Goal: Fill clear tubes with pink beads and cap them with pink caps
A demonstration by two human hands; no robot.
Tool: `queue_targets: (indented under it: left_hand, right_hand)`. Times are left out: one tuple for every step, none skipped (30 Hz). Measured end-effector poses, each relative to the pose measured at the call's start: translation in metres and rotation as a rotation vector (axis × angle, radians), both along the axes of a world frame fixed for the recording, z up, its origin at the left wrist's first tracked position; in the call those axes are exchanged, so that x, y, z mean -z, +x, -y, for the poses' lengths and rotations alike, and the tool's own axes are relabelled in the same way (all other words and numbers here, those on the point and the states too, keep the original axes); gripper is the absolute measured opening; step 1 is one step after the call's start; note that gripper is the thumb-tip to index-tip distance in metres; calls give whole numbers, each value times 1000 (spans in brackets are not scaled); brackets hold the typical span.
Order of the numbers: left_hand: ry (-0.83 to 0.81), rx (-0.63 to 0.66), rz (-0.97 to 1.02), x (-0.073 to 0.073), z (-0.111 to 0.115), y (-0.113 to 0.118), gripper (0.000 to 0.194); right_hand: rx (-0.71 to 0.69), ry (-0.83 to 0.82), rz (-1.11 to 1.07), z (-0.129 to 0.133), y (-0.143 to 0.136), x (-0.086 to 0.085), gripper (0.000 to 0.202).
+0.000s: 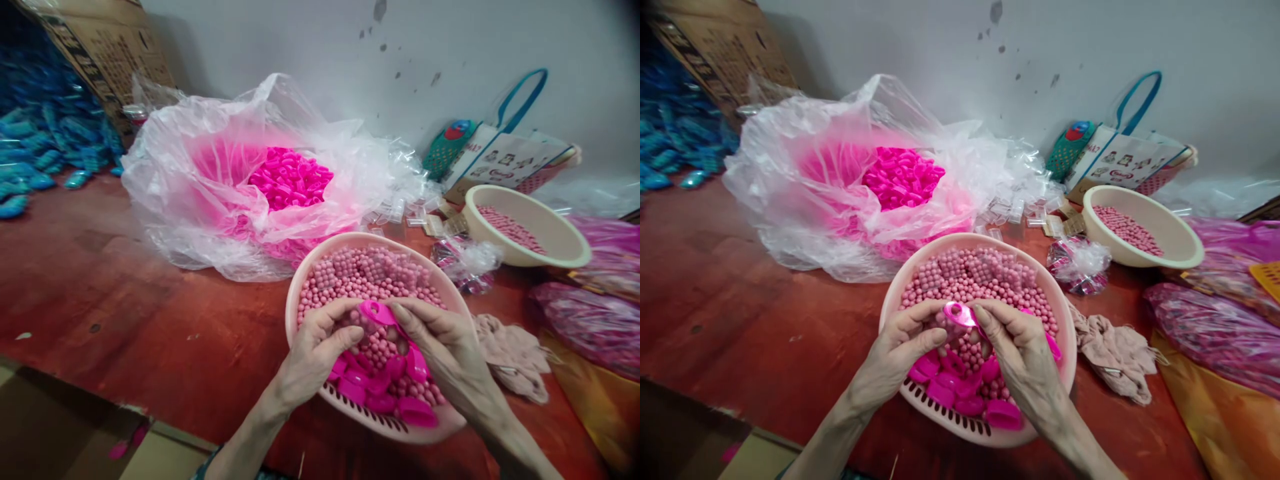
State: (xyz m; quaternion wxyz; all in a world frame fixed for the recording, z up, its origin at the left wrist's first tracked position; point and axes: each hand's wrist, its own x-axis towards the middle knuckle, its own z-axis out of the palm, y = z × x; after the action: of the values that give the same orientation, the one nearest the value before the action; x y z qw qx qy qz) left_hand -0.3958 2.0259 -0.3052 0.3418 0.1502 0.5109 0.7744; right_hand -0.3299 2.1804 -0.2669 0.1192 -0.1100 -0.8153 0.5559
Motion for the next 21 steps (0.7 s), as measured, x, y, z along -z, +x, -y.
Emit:
queue_targets:
  left_hand:
    - [-8, 8, -20, -1, 0, 0, 25]
    - [-17, 12, -39, -1, 0, 0, 24]
    - [-27, 15, -54, -2, 1, -1, 23]
    - [-36, 18, -67, -3, 1, -1, 21]
    - [-45, 20, -76, -3, 1, -1, 20]
    - [-54, 20, -81, -4, 1, -1, 18]
    - [-62, 21, -85, -4, 0, -1, 17]
    - [-68, 23, -90, -5, 0, -1, 17]
    - [-70, 23, -98, -5, 0, 0, 17]
    - [-72, 21, -109, -5, -1, 0, 17]
    - [-73, 17, -124, -6, -1, 1, 16]
    - [-77, 11, -143, -6, -1, 1, 16]
    - [-83, 2, -163, -7, -1, 2, 14]
    - [-91, -10, -179, -7, -1, 3, 13]
    - [-103, -24, -191, -8, 0, 4, 11]
    - [-113, -35, -196, -8, 0, 4, 10]
    - [-118, -46, -195, -9, 1, 5, 11]
    - [-121, -54, -190, -9, 1, 5, 11]
    - [-121, -58, -187, -9, 1, 5, 11]
    - [-120, -56, -187, -9, 2, 4, 10]
    - [-117, -48, -190, -9, 2, 4, 10]
  right_hand:
    - [-18, 1, 8, 0, 0, 0, 19]
    - [-35, 11, 15, 0, 0, 1, 20]
    - [-50, 29, 20, -1, 0, 1, 21]
    - [-66, 52, 28, -2, 0, 2, 22]
    - [-82, 80, 38, -3, 1, 3, 24]
    - [-97, 115, 46, -4, 1, 3, 25]
    - [-116, 156, 57, -6, 2, 4, 27]
    - [-134, 201, 65, -7, 2, 4, 28]
    - [-152, 248, 69, -8, 2, 4, 29]
    - [-170, 296, 65, -9, 2, 4, 28]
    - [-185, 344, 49, -8, 2, 4, 27]
    - [-195, 394, 24, -7, 2, 3, 26]
    - [-198, 444, -12, -5, 2, 2, 25]
    - [-203, 489, -52, -3, 1, 1, 24]
    - [-211, 524, -94, 0, 1, 0, 24]
    - [-222, 549, -133, 2, 0, -1, 24]
    - [-235, 568, -166, 4, 0, -2, 22]
    - [-255, 587, -198, 6, -1, -1, 20]
    - [-278, 609, -235, 6, -1, 1, 16]
    - [-289, 633, -273, 6, 0, 5, 16]
    - [-297, 655, -304, 4, 0, 10, 23]
